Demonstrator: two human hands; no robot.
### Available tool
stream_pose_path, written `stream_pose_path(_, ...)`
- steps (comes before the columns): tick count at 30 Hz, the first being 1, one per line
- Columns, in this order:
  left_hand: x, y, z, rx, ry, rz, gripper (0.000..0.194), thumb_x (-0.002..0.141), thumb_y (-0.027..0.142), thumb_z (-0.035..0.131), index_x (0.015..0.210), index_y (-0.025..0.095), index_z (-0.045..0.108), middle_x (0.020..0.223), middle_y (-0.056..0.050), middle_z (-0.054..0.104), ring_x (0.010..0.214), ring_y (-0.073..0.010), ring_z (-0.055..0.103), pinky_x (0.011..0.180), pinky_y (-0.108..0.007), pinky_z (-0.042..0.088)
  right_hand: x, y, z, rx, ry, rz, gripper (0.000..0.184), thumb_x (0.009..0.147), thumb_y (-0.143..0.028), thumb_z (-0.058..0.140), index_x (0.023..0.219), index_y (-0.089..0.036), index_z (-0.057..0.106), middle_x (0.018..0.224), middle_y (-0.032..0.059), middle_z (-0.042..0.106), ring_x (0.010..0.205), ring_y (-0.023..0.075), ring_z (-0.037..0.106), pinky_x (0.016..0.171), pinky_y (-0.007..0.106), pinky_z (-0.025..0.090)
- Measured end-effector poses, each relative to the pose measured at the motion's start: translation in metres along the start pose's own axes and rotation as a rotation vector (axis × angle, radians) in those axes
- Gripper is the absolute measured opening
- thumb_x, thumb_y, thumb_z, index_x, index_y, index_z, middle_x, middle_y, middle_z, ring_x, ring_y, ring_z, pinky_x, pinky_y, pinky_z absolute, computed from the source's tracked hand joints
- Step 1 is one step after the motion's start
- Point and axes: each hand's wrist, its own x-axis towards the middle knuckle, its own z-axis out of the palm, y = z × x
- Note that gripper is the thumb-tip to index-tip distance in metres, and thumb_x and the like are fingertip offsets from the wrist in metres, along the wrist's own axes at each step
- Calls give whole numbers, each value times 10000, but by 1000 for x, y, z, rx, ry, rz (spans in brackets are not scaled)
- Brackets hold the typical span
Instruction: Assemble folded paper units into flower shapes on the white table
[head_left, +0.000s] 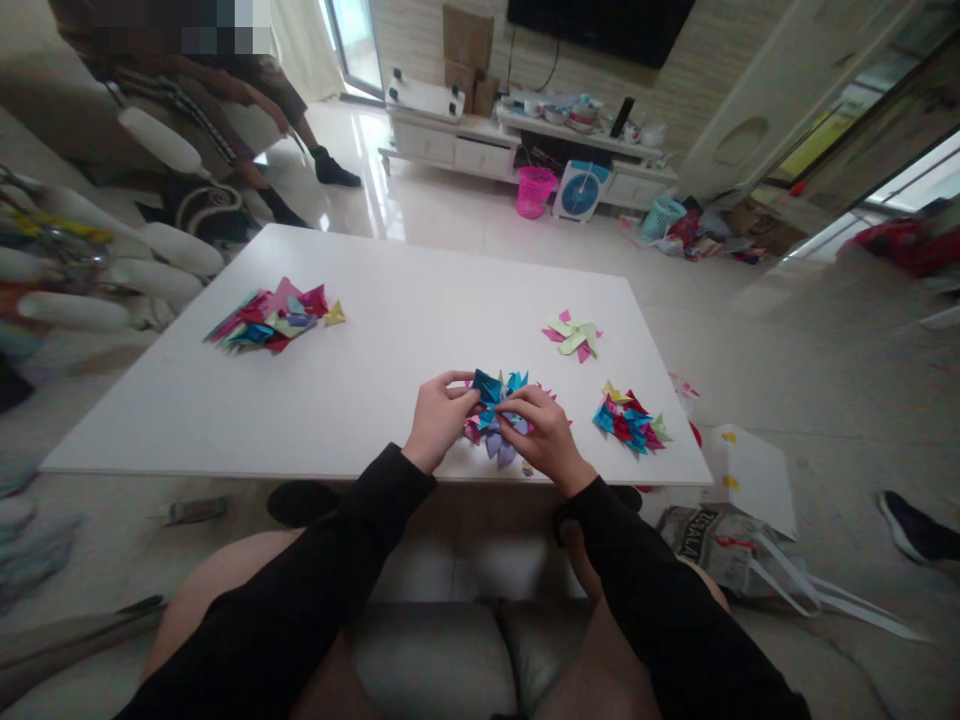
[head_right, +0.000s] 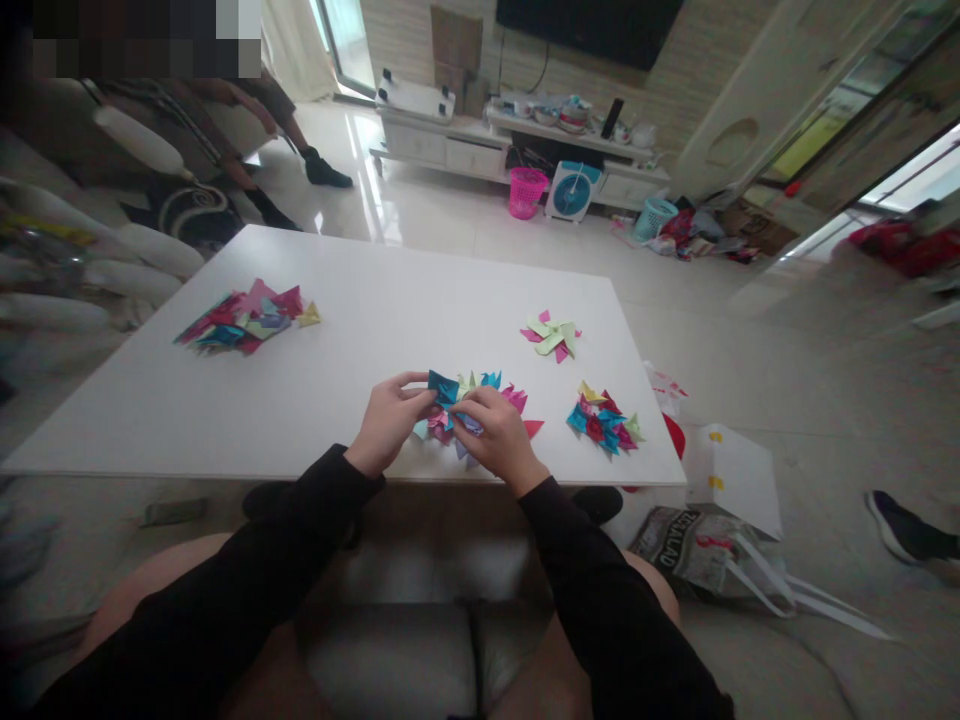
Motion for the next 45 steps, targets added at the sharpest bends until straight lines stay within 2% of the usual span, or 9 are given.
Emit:
stream_pose_path(7, -6, 7, 5, 0, -99, -90, 417, 778, 250, 754, 1151, 137, 603, 1008, -130, 760, 809, -190, 749, 681, -270, 584, -2, 25, -31, -86, 148, 128, 122, 880, -224, 615, 905, -241, 732, 871, 53, 695, 822, 205, 654, 772, 350, 534)
stream_pose_path(11, -5, 7, 5, 44, -103, -81, 338, 779, 210, 696, 1094, 140, 593, 1163, -158, 709, 874, -208, 748, 663, -274, 587, -25, 85, -86, -265, 404, 421, 174, 838, -277, 611, 884, -184, 751, 863, 80, 736, 756, 216, 662, 694, 336, 521)
stream_pose_path(14, -2, 6, 3, 88, -109, -79, 318, 770, 184, 649, 1079, 138, 590, 1171, -158, 693, 862, -207, 741, 628, -269, 582, -59, 137, -132, -438, 520, 715, 246, 800, -279, 609, 894, -127, 779, 844, 134, 763, 789, 249, 683, 794, 365, 520)
stream_pose_path(17, -1, 7, 2, 120, -118, -58, 296, 775, 192, 626, 1065, 138, 595, 1167, -152, 684, 857, -203, 734, 614, -263, 577, -91, 179, -163, -555, 474, 913, 269, 771, -255, 628, 922, -114, 801, 882, 168, 776, 838, 278, 693, 811, 375, 495)
stream_pose_path(21, -1, 11, -2, 132, -126, -18, 283, 771, 220, 633, 1041, 142, 599, 1144, -138, 682, 850, -202, 725, 612, -259, 568, -113, 214, -177, -651, 291, 1034, 267, 774, -274, 657, 944, -152, 822, 940, 177, 783, 850, 287, 684, 774, 374, 469)
stream_pose_path(30, 9, -1, -10, 347, -194, 123, 216, 798, 224, 580, 1000, 162, 623, 1065, -85, 700, 793, -171, 702, 640, -263, 539, -125, 253, -181, -777, 70, 850, 283, 731, -368, 655, 846, -159, 807, 867, 154, 746, 926, 300, 643, 911, 407, 458)
stream_pose_path(37, 4, 13, -22, 703, -275, 316, 138, 849, 219, 547, 950, 189, 637, 805, -18, 687, 639, -144, 642, 651, -270, 497, -99, 254, -183, -779, 94, 679, 260, 671, -368, 593, 786, -185, 739, 804, 134, 689, 854, 322, 613, 869, 466, 482)
stream_pose_path(41, 7, 19, -34, 792, -261, 436, 151, 842, 187, 552, 963, 194, 643, 848, -31, 705, 702, -160, 647, 685, -280, 493, -29, 216, -137, -677, 105, 507, 282, 702, -334, 560, 851, -173, 737, 857, 128, 669, 865, 294, 601, 893, 456, 486)
stream_pose_path(45, 13, 26, -44, 718, -176, 508, 148, 839, 160, 545, 956, 186, 633, 909, -43, 707, 762, -159, 642, 700, -272, 498, 60, 155, -43, -440, 64, 283, 260, 731, -266, 573, 915, -165, 726, 954, 122, 675, 902, 268, 614, 928, 449, 493)
